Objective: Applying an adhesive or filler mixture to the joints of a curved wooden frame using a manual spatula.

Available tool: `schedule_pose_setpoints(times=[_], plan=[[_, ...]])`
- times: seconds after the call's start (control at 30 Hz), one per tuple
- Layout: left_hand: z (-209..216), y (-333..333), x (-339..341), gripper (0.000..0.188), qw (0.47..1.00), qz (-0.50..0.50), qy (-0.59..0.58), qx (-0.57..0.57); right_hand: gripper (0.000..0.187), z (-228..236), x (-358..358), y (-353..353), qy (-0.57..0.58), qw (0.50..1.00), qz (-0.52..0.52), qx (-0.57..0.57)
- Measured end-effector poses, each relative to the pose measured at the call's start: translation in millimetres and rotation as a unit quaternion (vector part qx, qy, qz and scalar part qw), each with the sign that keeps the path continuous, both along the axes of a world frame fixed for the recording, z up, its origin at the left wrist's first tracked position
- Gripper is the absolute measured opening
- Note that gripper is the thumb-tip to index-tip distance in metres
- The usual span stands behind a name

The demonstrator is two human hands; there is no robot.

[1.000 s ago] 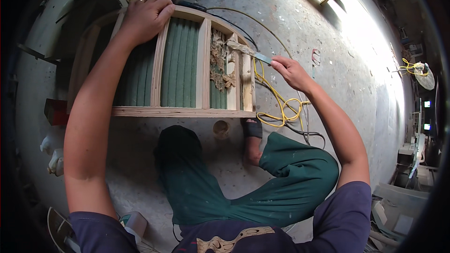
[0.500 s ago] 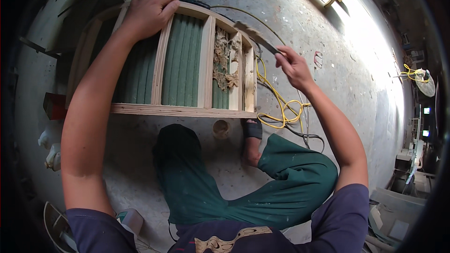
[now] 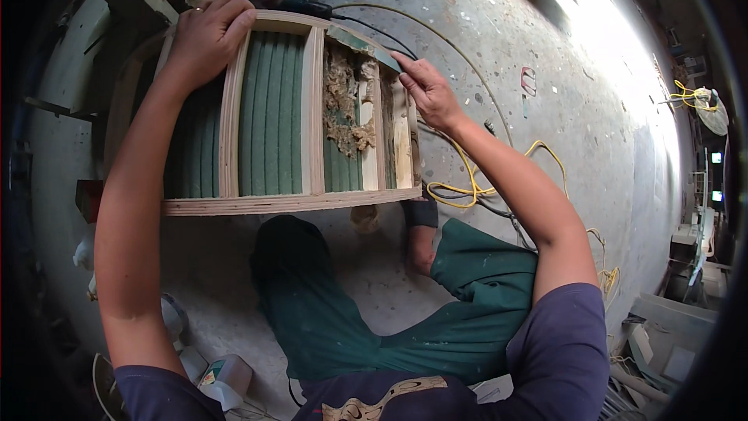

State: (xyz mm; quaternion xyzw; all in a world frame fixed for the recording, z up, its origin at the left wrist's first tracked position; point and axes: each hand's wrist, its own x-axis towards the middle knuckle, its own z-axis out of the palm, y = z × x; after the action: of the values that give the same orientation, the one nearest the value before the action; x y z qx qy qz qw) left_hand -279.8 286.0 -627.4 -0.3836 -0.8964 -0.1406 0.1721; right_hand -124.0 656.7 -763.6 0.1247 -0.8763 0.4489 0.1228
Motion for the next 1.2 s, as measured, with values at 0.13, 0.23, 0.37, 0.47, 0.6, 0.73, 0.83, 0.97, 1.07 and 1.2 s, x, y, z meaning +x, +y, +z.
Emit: schedule_pose_setpoints(times=[0.13,0.23,0.37,0.47,0.6,0.73,0.83,0.97,1.07,1.2], plan=[[2.0,-2.3,0.7,0.03,1.0,0.004,-0.014,0.0,0.041,10.3,3.1,18.3,-0.065,0.997,0.034,0.027],[1.2,-1.4,-0.8,0.03,1.0,0.003,-0.01,-0.002,0.04,16.3,12.2,38.0,-0.094,0.993,0.039,0.06],[-5.3,-2.3,-3.8,0.029,1.0,0.002,0.024,-0.006,0.038,32.8,26.6,57.3,-0.147,0.984,0.042,0.089],[-5.6,-1.9,-3.9,0.03,0.999,0.004,0.033,-0.006,0.039,46.3,33.5,66.7,-0.158,0.98,0.043,0.112],[-5.9,-4.3,0.2,0.032,0.999,0.018,0.03,-0.012,0.037,68.1,37.7,73.6,-0.184,0.973,0.045,0.133],[-4.7,-3.9,0.2,0.037,0.998,0.051,-0.032,-0.034,0.037,77.9,45.7,83.4,-0.172,0.974,0.039,0.145],[-5.7,-0.4,-1.2,0.036,0.998,0.048,-0.033,-0.028,0.035,77.0,50.4,80.6,-0.117,0.987,-0.021,0.104],[-2.5,-4.6,-0.5,0.035,0.998,0.039,-0.028,-0.035,0.032,49.1,37.2,33.7,-0.166,0.981,-0.02,-0.096],[-5.2,-2.3,-1.8,0.032,0.999,0.013,0.026,-0.015,0.031,25.1,26.1,3.1,-0.114,0.993,-0.026,-0.017],[-5.0,-2.8,-3.6,0.031,1.0,0.011,0.011,-0.016,0.028,22.6,29.6,-21.1,-0.067,0.996,-0.056,0.025]])
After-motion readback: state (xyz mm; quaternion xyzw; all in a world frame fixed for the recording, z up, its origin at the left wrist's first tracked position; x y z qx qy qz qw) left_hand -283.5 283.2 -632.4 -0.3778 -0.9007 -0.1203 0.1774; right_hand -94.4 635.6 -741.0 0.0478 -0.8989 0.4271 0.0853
